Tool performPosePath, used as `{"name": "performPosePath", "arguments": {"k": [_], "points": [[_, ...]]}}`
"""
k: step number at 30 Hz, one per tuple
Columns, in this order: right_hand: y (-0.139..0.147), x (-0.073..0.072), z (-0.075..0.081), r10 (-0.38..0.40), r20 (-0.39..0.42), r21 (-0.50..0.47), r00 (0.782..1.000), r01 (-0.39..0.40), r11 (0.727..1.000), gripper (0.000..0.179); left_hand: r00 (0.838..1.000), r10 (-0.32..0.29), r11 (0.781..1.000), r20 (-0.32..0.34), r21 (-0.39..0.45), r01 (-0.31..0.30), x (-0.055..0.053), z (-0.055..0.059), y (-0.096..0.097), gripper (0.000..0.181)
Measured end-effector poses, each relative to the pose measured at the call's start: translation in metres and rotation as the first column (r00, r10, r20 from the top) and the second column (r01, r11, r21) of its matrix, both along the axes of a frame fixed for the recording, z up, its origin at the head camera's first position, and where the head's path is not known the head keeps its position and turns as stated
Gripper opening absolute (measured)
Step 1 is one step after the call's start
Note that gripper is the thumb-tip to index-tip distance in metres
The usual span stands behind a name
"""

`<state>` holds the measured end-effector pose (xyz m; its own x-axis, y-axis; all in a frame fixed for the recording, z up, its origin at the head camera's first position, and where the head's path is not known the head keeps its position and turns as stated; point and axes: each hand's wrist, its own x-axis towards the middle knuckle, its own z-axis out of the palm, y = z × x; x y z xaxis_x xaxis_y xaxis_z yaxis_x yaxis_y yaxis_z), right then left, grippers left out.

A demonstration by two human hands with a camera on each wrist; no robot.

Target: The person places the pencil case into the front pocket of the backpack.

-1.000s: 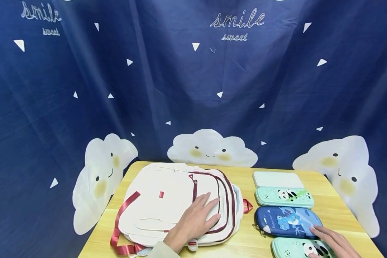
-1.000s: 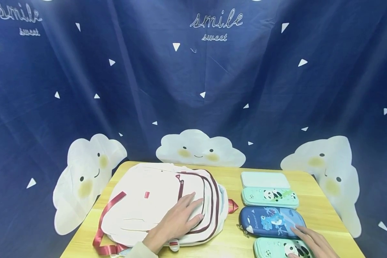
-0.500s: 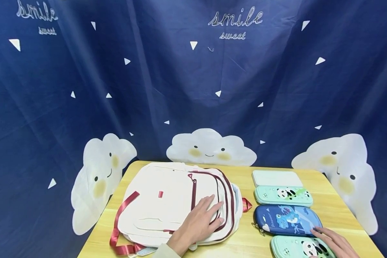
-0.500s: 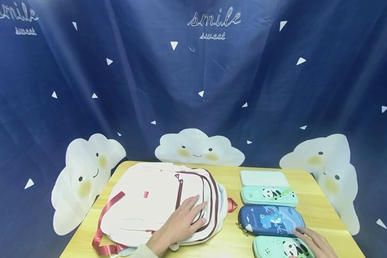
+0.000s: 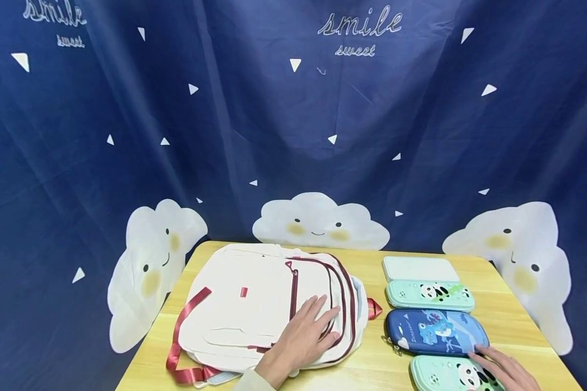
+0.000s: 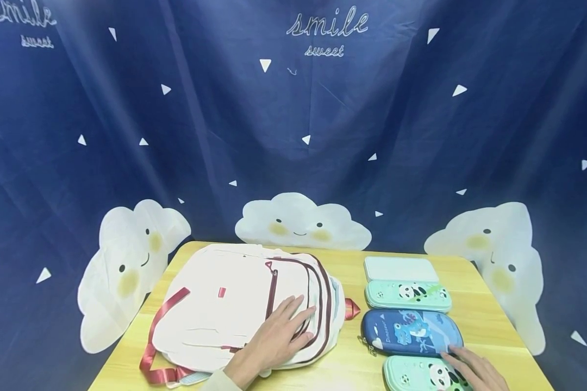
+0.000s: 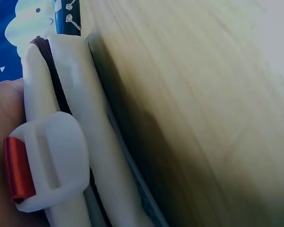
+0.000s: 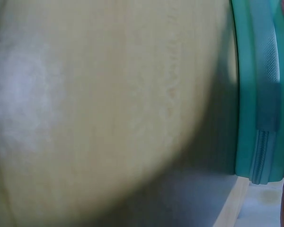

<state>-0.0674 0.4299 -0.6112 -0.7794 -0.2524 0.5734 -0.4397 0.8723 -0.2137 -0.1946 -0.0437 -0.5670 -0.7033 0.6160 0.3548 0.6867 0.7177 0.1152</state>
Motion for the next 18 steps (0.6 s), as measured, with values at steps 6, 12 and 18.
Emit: {"name": "performPosePath", "arguments": {"k": [6,12,18], "points": [[-0.002,0.004,-0.003,-0.041,0.073,-0.040,0.996,0.044,0.998,0.085,0.996,-0.008,1.000,-0.091,-0.008,0.007,-0.001,-0.005,0.001,0.044],[0.000,0.007,-0.010,-0.064,0.192,-0.099,0.979,0.085,0.991,0.079,0.990,-0.021,1.000,-0.142,0.013,0.023,-0.001,-0.008,0.001,0.041],[-0.004,0.007,-0.012,-0.105,0.182,-0.118,0.978,0.128,0.985,0.072,0.983,-0.031,0.999,-0.180,0.007,0.032,-0.002,-0.009,0.001,0.039]]}}
